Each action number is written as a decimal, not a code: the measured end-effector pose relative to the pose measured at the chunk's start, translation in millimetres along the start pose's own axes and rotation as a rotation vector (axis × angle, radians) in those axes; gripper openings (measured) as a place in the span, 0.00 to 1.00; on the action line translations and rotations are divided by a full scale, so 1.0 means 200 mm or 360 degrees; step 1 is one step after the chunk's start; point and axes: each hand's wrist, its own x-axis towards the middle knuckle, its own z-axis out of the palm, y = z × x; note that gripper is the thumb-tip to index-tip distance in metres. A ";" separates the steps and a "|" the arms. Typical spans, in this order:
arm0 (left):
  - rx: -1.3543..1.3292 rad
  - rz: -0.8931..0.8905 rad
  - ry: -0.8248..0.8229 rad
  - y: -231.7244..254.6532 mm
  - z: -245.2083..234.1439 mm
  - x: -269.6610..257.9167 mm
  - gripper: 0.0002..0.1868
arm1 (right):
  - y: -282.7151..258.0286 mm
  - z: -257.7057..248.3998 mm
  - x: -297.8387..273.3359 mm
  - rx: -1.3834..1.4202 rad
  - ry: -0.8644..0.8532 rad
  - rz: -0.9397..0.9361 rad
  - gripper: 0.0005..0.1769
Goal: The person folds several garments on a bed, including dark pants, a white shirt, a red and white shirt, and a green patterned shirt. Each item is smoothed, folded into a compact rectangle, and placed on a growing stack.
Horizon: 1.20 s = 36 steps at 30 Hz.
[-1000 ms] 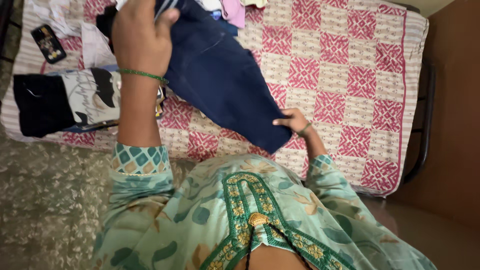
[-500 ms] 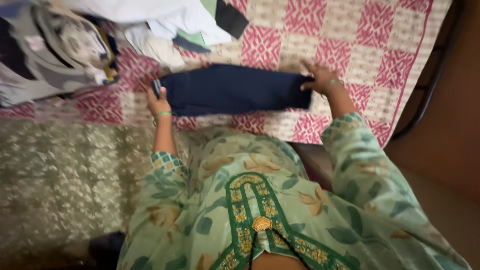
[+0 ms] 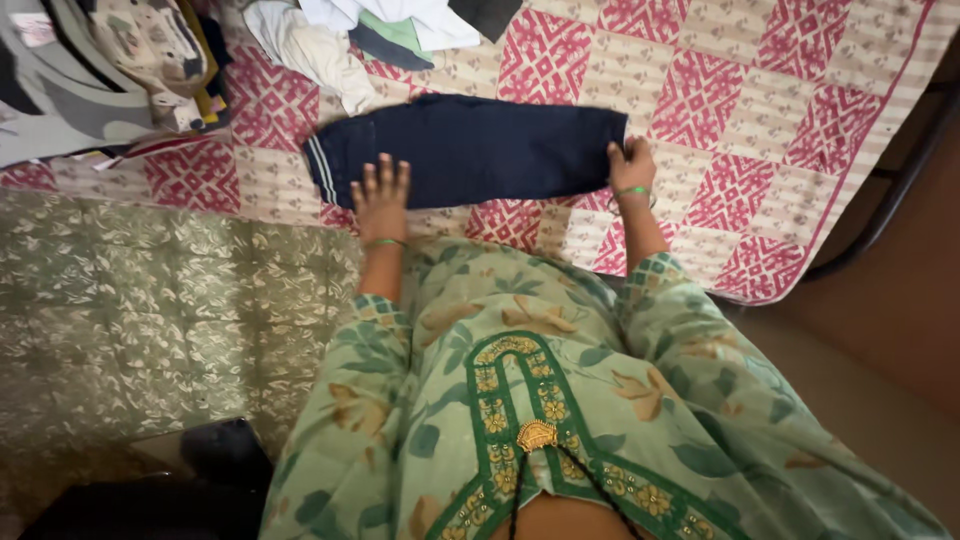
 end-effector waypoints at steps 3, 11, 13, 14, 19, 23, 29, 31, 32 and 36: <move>-0.0301 -0.0069 -0.0279 -0.10 0.09 -0.02 0.43 | -0.08 -0.09 -0.01 0.1181 -0.0571 0.0434 0.12; -0.0561 -0.0233 -0.0459 -0.10 -0.06 0.01 0.48 | 0.11 0.14 -0.02 0.0612 -0.0118 0.0369 0.09; -0.0507 -0.0247 -0.0439 -0.12 -0.11 0.00 0.50 | 0.19 0.14 0.06 -0.0076 -0.0009 0.0117 0.17; -0.0483 -0.0244 -0.0432 -0.12 -0.14 -0.01 0.50 | 0.24 0.12 0.07 -0.0421 0.0051 -0.0003 0.20; -0.0752 -0.0204 -0.0653 -0.15 -0.28 0.03 0.61 | 0.30 0.03 0.11 0.0071 -0.0084 -0.0207 0.30; -0.0636 -0.0253 -0.0556 -0.15 -0.33 -0.03 0.53 | 0.18 0.03 0.08 0.0489 -0.0192 0.0279 0.34; -0.0775 -0.0340 -0.0020 -0.07 -0.26 -0.07 0.51 | -0.17 0.02 -0.04 -0.0037 -0.0268 -0.0159 0.30; -0.1401 -0.0267 0.0261 0.01 -0.21 -0.05 0.42 | -0.35 0.12 -0.12 -0.0123 -0.0249 -0.0474 0.29; -0.1918 -0.0409 0.0128 0.09 -0.18 -0.04 0.41 | -0.43 0.19 -0.19 -0.0165 -0.0241 -0.0623 0.29; -0.3267 -0.0646 -0.0193 0.37 -0.01 0.17 0.36 | -0.71 0.55 -0.56 -0.0034 -0.0554 -0.1071 0.33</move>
